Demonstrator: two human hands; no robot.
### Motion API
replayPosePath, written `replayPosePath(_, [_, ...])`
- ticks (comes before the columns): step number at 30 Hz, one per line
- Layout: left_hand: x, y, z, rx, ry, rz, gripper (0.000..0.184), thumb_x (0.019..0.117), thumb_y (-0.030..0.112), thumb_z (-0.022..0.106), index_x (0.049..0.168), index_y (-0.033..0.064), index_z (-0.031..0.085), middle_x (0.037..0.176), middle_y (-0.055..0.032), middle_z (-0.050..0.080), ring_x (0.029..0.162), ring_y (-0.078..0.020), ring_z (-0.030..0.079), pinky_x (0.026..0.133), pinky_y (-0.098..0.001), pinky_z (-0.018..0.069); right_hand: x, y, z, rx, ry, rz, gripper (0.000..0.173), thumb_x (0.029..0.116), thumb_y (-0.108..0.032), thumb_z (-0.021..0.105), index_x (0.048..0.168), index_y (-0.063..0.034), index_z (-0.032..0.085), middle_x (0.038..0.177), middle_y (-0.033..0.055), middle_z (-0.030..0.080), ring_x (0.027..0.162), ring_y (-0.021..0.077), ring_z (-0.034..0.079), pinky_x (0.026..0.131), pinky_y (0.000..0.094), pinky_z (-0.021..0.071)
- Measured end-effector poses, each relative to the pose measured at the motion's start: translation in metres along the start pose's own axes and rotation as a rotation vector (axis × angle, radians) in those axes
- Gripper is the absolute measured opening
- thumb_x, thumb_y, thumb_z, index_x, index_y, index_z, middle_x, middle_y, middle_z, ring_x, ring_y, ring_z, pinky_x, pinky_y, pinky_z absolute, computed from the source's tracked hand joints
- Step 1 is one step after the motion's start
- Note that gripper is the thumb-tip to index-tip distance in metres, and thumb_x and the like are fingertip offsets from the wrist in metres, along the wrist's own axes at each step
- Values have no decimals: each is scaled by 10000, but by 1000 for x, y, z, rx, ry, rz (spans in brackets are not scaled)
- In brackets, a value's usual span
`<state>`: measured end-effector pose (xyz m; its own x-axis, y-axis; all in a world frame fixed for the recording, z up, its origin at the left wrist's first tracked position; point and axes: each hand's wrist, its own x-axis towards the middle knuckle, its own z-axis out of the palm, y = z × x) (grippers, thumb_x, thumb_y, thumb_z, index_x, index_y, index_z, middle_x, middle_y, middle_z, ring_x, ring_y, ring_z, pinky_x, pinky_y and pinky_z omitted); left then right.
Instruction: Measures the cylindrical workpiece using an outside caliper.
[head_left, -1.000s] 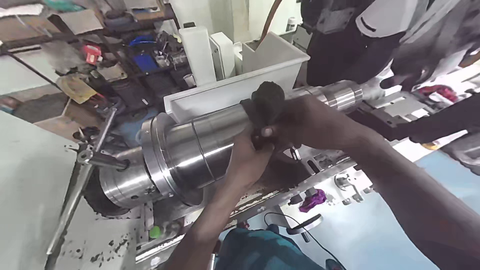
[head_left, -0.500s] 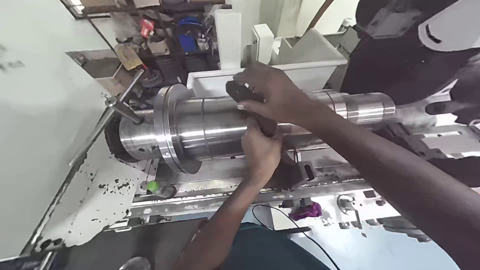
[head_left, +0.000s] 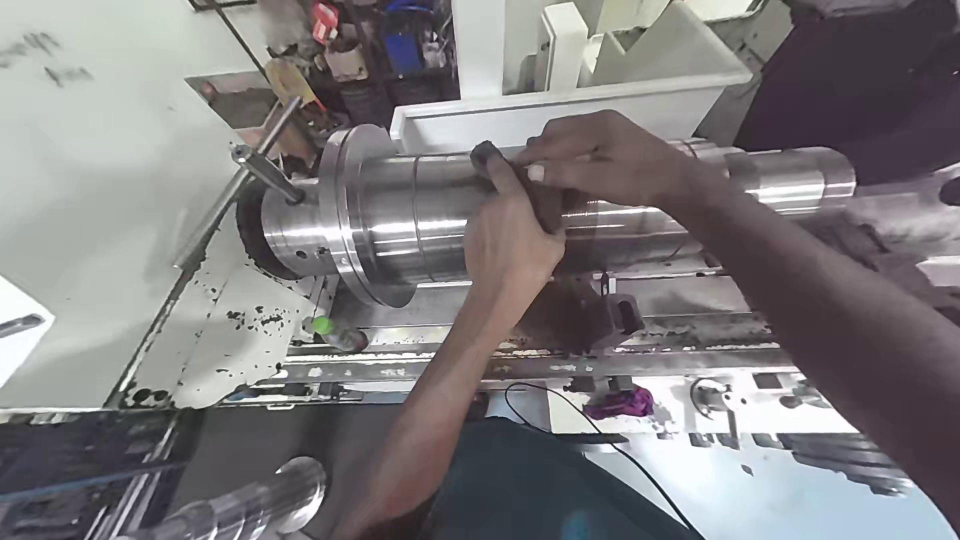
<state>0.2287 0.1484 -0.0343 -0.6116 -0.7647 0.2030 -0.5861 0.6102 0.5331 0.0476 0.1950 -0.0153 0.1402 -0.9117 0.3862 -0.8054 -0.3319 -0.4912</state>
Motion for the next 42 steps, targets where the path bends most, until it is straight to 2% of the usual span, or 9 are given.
replayPosePath(6, [1,7,-6,78,-32,29,889,738,342,829,1462,8,436,1127,-171,679,989,-330,696,771,-505,579,-21,-9,16,0,296,137,359,1042,-362,560,1149,-74,747,1161,79,670,1132,123,613,999,310,505])
replayPosePath(11, [-7,12,0,48,21,112,848,653,272,872,1381,-5,536,1207,-191,645,1065,-339,664,787,-490,576,-27,-50,44,301,571,608,355,1051,-417,549,946,-116,704,773,-37,678,671,51,652,651,288,585])
replayPosePath(16, [-12,14,-3,-260,-108,11,664,655,200,877,1228,48,577,1018,-117,682,932,-282,696,722,-502,585,-23,-51,51,880,624,626,269,997,-307,613,1096,-72,700,987,73,734,913,185,711,822,416,613])
replayPosePath(23, [-4,3,3,-607,-71,2,401,754,282,805,1045,73,626,848,-82,673,814,-247,687,669,-507,557,4,-65,38,339,580,865,280,859,-405,793,875,-154,670,762,-49,656,654,64,628,630,302,564])
replayPosePath(27, [-12,3,11,-700,-56,28,496,851,354,811,1152,23,597,904,-123,687,850,-257,704,724,-490,592,22,-48,22,301,426,980,330,859,-400,790,839,-96,663,760,6,682,657,104,649,632,337,569])
replayPosePath(31, [-22,6,22,-888,17,68,725,820,179,875,1327,-16,396,1016,-181,649,926,-262,689,801,-443,600,30,-107,18,214,269,1027,224,947,-233,695,1015,-31,626,913,37,624,763,88,583,738,306,523])
replayPosePath(36, [-16,-1,20,-849,-92,118,1203,736,160,935,1588,-2,101,1412,-291,487,1233,-362,587,981,-494,549,13,-37,6,366,294,1055,233,927,-230,720,1063,-70,619,862,52,688,722,138,674,647,339,588])
replayPosePath(39, [-7,2,15,-748,-288,139,1299,723,189,946,1609,27,9,1200,-249,635,1075,-343,683,865,-501,596,11,-43,7,433,362,1091,250,904,-121,737,1086,-89,568,873,52,678,733,138,666,640,323,578])
replayPosePath(42, [-6,3,16,-779,-271,125,1238,707,129,924,1596,15,71,1105,-228,668,1024,-332,696,837,-503,600,7,-49,6,388,405,1024,291,853,-92,776,1058,-91,570,870,55,693,732,146,687,644,328,595])
